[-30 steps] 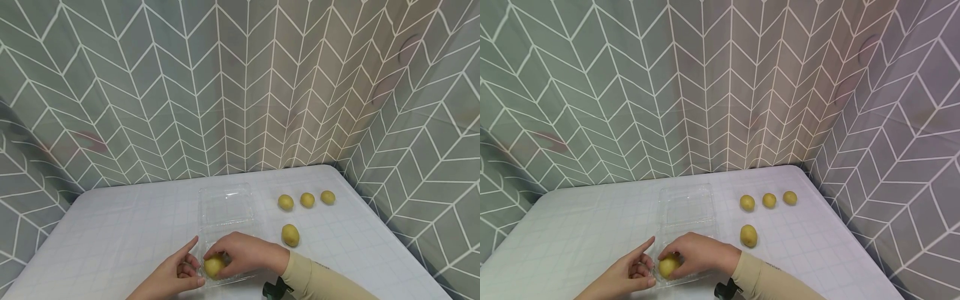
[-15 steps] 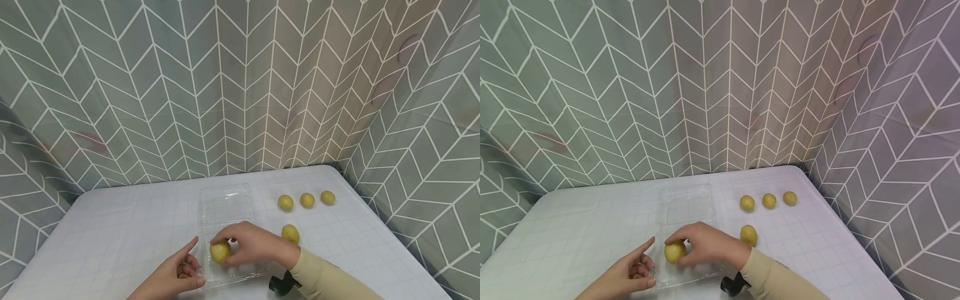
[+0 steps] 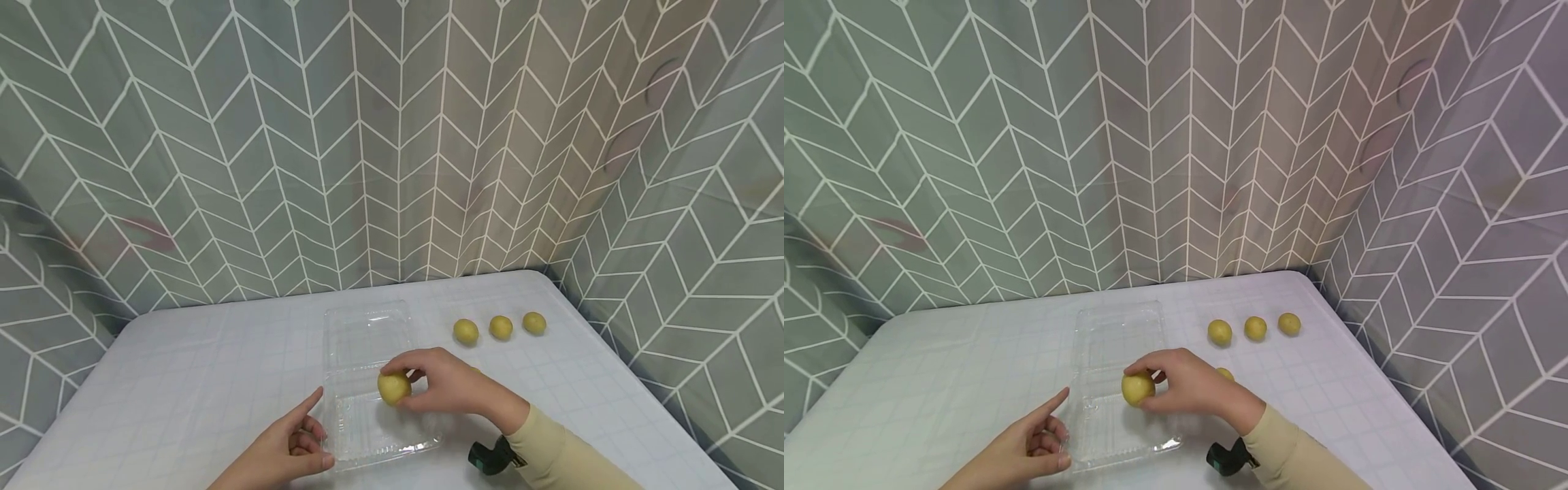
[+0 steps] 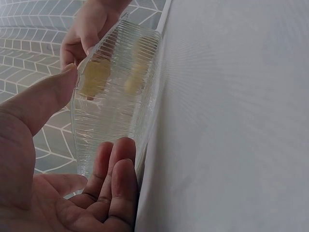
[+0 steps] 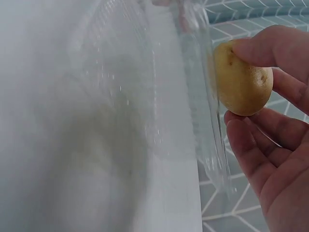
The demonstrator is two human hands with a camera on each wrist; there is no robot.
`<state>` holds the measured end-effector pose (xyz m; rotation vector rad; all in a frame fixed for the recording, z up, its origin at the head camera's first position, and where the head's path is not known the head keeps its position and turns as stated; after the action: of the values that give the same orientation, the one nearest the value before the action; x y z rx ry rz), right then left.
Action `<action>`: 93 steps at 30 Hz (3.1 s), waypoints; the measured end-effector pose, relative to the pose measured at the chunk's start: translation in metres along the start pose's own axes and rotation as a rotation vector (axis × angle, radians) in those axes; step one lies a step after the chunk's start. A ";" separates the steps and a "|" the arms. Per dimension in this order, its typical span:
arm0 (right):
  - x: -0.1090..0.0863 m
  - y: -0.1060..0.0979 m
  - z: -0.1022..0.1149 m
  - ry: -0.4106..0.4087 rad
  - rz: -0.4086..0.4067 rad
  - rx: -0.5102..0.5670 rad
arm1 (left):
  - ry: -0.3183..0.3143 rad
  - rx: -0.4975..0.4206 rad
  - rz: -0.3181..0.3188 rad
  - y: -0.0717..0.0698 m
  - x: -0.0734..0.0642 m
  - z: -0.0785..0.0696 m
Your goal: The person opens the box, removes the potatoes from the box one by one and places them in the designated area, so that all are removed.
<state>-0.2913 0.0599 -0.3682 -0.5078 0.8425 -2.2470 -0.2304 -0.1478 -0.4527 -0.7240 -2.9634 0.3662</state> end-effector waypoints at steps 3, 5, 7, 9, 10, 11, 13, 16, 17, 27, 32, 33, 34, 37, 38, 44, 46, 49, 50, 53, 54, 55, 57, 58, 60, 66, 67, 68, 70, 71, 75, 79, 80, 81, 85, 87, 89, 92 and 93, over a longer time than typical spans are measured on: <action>-0.007 -0.009 -0.006 0.019 -0.022 -0.006 | 0.020 0.007 0.006 0.000 -0.001 -0.001; -0.012 -0.015 -0.011 0.038 -0.035 -0.009 | 0.029 0.010 0.012 0.001 -0.001 -0.001; -0.017 -0.021 -0.016 0.056 -0.050 -0.012 | 0.031 0.007 0.015 0.001 -0.001 -0.002; -0.022 -0.028 -0.021 0.079 -0.069 -0.015 | 0.021 -0.008 0.014 0.002 -0.001 -0.002; -0.025 -0.032 -0.024 0.090 -0.081 -0.020 | 0.016 -0.013 0.013 0.002 -0.001 -0.002; -0.027 -0.035 -0.027 0.102 -0.091 -0.023 | 0.012 -0.015 0.012 0.002 -0.001 -0.002; -0.033 -0.042 -0.034 0.122 -0.112 -0.022 | 0.005 -0.023 0.010 0.002 -0.001 -0.001; -0.041 -0.050 -0.044 0.153 -0.137 -0.008 | 0.007 -0.024 0.010 0.002 -0.001 -0.001; -0.044 -0.053 -0.046 0.159 -0.144 -0.001 | 0.008 -0.024 0.010 0.002 -0.001 -0.001; -0.068 -0.075 -0.070 0.204 -0.199 0.018 | -0.013 -0.027 0.002 0.002 -0.002 -0.001; -0.082 -0.088 -0.080 0.234 -0.240 -0.001 | -0.030 -0.029 -0.011 0.001 -0.002 0.000; -0.085 -0.090 -0.083 0.249 -0.251 -0.008 | -0.031 -0.029 -0.013 0.001 -0.002 0.001; -0.088 -0.092 -0.085 0.254 -0.259 -0.018 | -0.030 -0.030 -0.014 0.001 -0.002 0.001; -0.096 -0.097 -0.093 0.289 -0.283 -0.026 | -0.020 -0.031 -0.010 0.000 -0.002 0.002; -0.099 -0.098 -0.096 0.298 -0.286 -0.028 | -0.016 -0.031 -0.008 0.001 -0.002 0.002; -0.108 -0.102 -0.102 0.304 -0.293 -0.013 | -0.008 -0.025 0.000 0.001 -0.003 0.001; -0.110 -0.103 -0.104 0.314 -0.297 -0.011 | -0.008 -0.025 0.001 0.001 -0.003 0.001; -0.115 -0.106 -0.108 0.335 -0.306 -0.006 | -0.002 -0.022 0.006 0.001 -0.003 0.001; -0.116 -0.106 -0.110 0.344 -0.308 -0.004 | -0.001 -0.023 0.006 0.001 -0.003 0.001; -0.120 -0.108 -0.116 0.370 -0.318 -0.014 | 0.001 -0.025 0.006 0.001 -0.002 0.002; -0.121 -0.109 -0.118 0.382 -0.322 -0.015 | -0.001 -0.028 0.006 0.001 -0.002 0.002; -0.122 -0.109 -0.121 0.392 -0.324 -0.020 | -0.003 -0.032 0.006 0.001 -0.001 0.002; -0.125 -0.110 -0.126 0.415 -0.329 -0.022 | -0.006 -0.034 0.006 0.001 -0.001 0.003; -0.125 -0.110 -0.129 0.427 -0.329 -0.019 | -0.008 -0.036 0.005 0.001 -0.001 0.003; -0.126 -0.109 -0.133 0.445 -0.325 -0.007 | -0.013 -0.037 0.002 0.001 -0.002 0.003; -0.128 -0.108 -0.140 0.461 -0.314 0.010 | -0.020 -0.034 -0.008 -0.001 -0.004 0.004; -0.128 -0.108 -0.141 0.461 -0.315 0.008 | -0.020 -0.037 -0.008 -0.001 -0.003 0.004; -0.129 -0.108 -0.142 0.462 -0.316 0.006 | -0.019 -0.040 -0.008 -0.001 -0.003 0.004; -0.131 -0.108 -0.144 0.464 -0.315 -0.001 | -0.012 -0.038 -0.004 0.000 -0.003 0.003; -0.132 -0.108 -0.145 0.464 -0.314 -0.001 | -0.009 -0.036 -0.001 0.000 -0.002 0.003; -0.136 -0.107 -0.149 0.485 -0.302 0.004 | 0.003 -0.025 0.009 0.002 -0.001 0.001; -0.138 -0.105 -0.154 0.525 -0.293 0.020 | 0.009 -0.015 0.010 0.003 -0.001 -0.002; -0.138 -0.104 -0.155 0.531 -0.291 0.022 | 0.010 -0.013 0.009 0.003 -0.001 -0.002; -0.137 -0.104 -0.156 0.539 -0.290 0.026 | 0.011 -0.011 0.007 0.003 -0.002 -0.003; -0.134 -0.103 -0.158 0.536 -0.278 0.036 | 0.012 0.000 -0.002 0.002 -0.004 -0.005; -0.132 -0.102 -0.158 0.527 -0.268 0.043 | 0.015 0.009 -0.003 0.001 -0.005 -0.005; -0.131 -0.101 -0.158 0.518 -0.254 0.045 | 0.015 0.010 -0.004 0.001 -0.006 -0.005; -0.131 -0.099 -0.158 0.508 -0.238 0.050 | 0.008 0.007 -0.004 0.001 -0.007 -0.005; -0.130 -0.099 -0.158 0.508 -0.235 0.052 | 0.004 0.006 -0.004 0.001 -0.007 -0.005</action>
<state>-0.3336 0.2755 -0.4286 0.0003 1.0082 -2.6597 -0.2233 -0.1491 -0.4485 -0.7168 -2.9582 0.3721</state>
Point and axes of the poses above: each hand's wrist, its own x-axis towards the middle knuckle, its own y-axis out of the palm, z = x × y, the point moved 9 cm from there along x, towards the middle knuckle, and after that the axes turned 9 degrees about y, right-handed, at the moved point
